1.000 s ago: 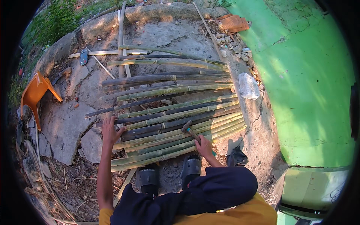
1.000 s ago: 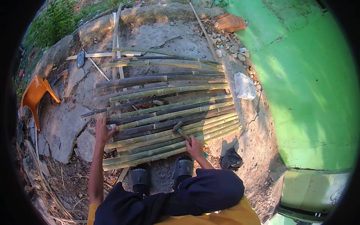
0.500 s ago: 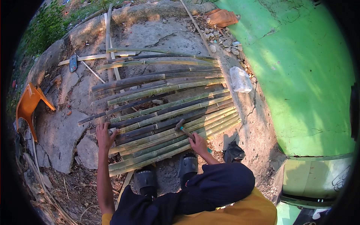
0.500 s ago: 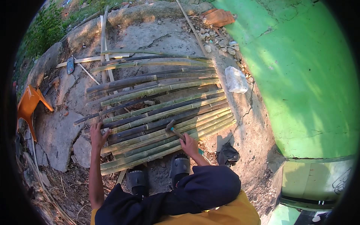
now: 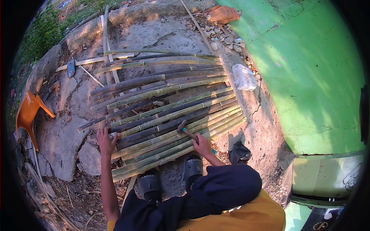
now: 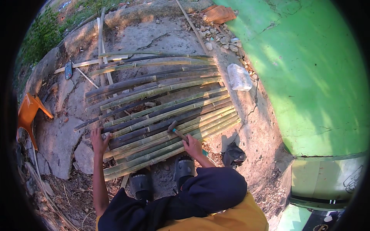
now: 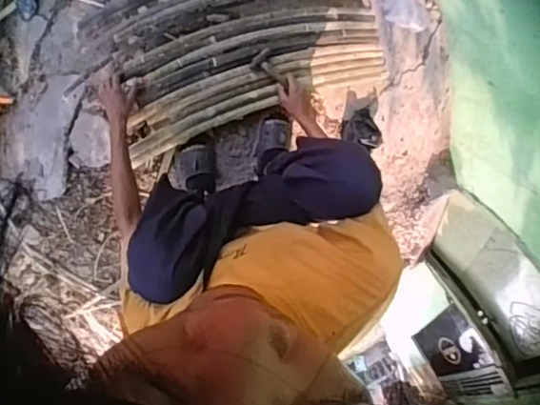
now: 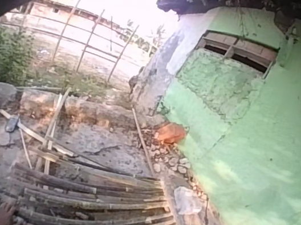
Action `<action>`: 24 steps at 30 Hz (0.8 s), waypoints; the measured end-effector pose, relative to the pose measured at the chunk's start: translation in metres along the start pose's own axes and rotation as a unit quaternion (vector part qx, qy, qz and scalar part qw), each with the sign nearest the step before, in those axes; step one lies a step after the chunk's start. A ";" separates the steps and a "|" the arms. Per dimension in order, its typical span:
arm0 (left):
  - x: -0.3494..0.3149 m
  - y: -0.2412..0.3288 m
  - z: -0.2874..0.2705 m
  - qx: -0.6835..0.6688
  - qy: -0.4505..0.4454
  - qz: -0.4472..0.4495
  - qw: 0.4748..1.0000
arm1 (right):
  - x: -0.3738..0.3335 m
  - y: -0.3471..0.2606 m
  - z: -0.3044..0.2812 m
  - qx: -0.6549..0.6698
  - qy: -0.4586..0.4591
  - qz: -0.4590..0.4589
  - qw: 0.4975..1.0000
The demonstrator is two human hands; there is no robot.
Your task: The person hammers a long bamboo piece across a series of bamboo slats by hand using a hammer.
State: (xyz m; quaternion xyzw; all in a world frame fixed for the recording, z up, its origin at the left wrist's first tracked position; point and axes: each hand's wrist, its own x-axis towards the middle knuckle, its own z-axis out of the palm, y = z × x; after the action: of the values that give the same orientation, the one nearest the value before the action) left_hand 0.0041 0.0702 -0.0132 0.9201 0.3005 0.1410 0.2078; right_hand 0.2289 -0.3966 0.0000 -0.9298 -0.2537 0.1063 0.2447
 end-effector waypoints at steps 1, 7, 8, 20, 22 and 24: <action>0.000 0.000 0.000 0.002 0.000 0.000 1.000 | 0.000 0.001 0.001 0.002 0.001 -0.001 1.000; 0.000 0.000 -0.001 0.002 0.002 0.001 1.000 | 0.000 0.000 0.001 0.003 -0.006 0.001 1.000; 0.000 -0.001 -0.001 0.004 0.006 0.007 1.000 | 0.000 0.000 0.000 0.005 -0.007 0.000 1.000; 0.000 0.003 -0.003 0.019 -0.007 -0.009 1.000 | 0.000 0.000 0.000 0.005 -0.004 0.001 1.000; -0.001 0.001 -0.003 0.019 0.001 -0.004 1.000 | 0.000 -0.001 0.000 0.006 -0.005 0.002 1.000; -0.001 0.000 -0.003 0.019 0.009 0.000 1.000 | 0.001 -0.002 0.001 0.005 -0.004 0.000 1.000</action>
State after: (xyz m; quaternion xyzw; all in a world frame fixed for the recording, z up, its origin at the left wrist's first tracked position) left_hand 0.0016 0.0707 -0.0107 0.9227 0.3048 0.1433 0.1875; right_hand 0.2285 -0.3948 0.0003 -0.9280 -0.2547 0.1114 0.2480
